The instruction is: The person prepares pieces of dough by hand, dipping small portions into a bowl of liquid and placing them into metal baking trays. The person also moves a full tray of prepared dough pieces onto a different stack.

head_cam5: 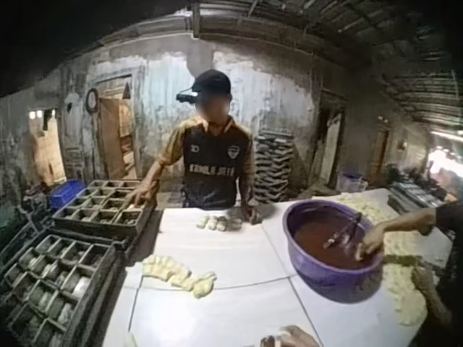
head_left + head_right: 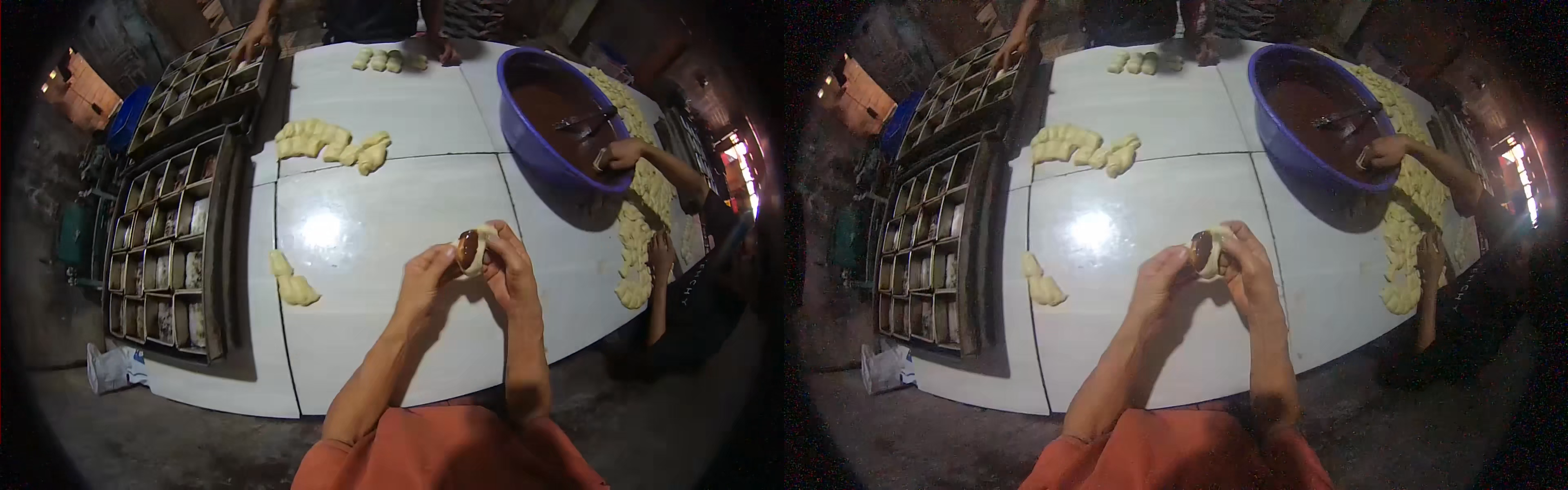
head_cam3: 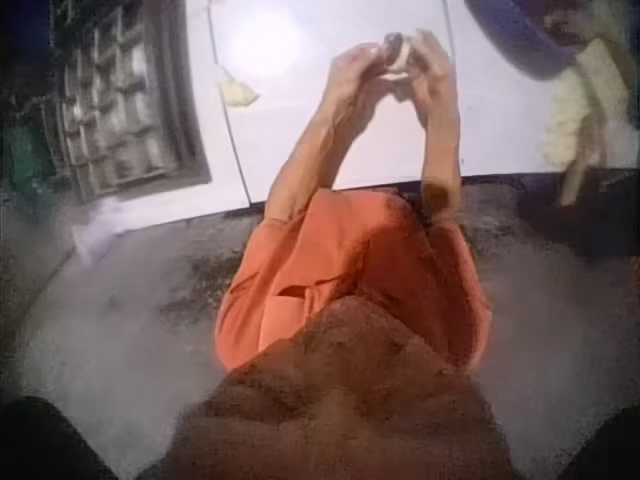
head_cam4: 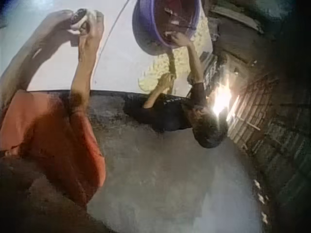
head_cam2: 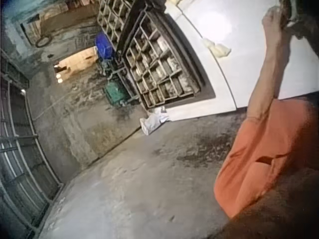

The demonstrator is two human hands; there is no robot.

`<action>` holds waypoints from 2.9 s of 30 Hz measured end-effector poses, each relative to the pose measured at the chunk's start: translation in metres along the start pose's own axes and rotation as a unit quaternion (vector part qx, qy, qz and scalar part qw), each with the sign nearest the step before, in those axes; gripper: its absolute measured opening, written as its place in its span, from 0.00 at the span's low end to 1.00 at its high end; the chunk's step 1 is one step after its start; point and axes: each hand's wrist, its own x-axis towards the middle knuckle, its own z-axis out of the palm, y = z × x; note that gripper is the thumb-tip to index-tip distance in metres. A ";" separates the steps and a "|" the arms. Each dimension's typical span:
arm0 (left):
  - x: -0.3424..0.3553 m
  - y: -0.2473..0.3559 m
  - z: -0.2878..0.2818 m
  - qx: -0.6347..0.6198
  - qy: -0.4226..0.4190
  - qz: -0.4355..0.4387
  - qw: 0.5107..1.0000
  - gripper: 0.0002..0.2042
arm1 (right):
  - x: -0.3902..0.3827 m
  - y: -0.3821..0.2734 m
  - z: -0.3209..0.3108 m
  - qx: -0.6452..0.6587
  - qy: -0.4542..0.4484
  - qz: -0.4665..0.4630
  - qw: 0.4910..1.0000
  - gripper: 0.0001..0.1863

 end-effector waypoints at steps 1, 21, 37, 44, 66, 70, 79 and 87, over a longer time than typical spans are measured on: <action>-0.005 0.006 -0.010 0.031 0.043 0.037 0.998 0.16 | -0.006 0.006 0.004 -0.003 -0.014 -0.002 1.000 0.14; -0.037 0.077 -0.039 0.253 0.082 0.018 0.964 0.19 | -0.039 0.052 0.070 -0.278 -0.043 -0.064 0.957 0.17; -0.061 0.050 -0.051 0.289 -0.026 0.089 0.953 0.13 | -0.024 0.087 0.051 -0.466 0.035 -0.436 0.769 0.11; -0.068 0.049 -0.048 0.347 0.064 0.056 0.934 0.16 | -0.036 0.078 0.060 -0.426 0.061 -0.206 0.879 0.12; -0.106 0.135 -0.118 0.406 0.320 0.149 0.843 0.17 | 0.001 0.155 0.127 -0.592 -0.154 -0.230 0.757 0.28; -0.126 0.109 -0.115 0.289 0.256 0.174 0.906 0.13 | -0.007 0.137 0.131 -0.281 -0.260 0.115 0.917 0.34; -0.143 0.040 -0.144 0.398 0.258 0.140 0.869 0.21 | -0.050 0.134 0.097 -0.288 -0.152 0.265 0.908 0.32; -0.156 0.059 -0.125 0.837 0.101 0.145 0.518 0.26 | -0.057 0.143 0.085 -0.408 -0.109 0.097 0.901 0.08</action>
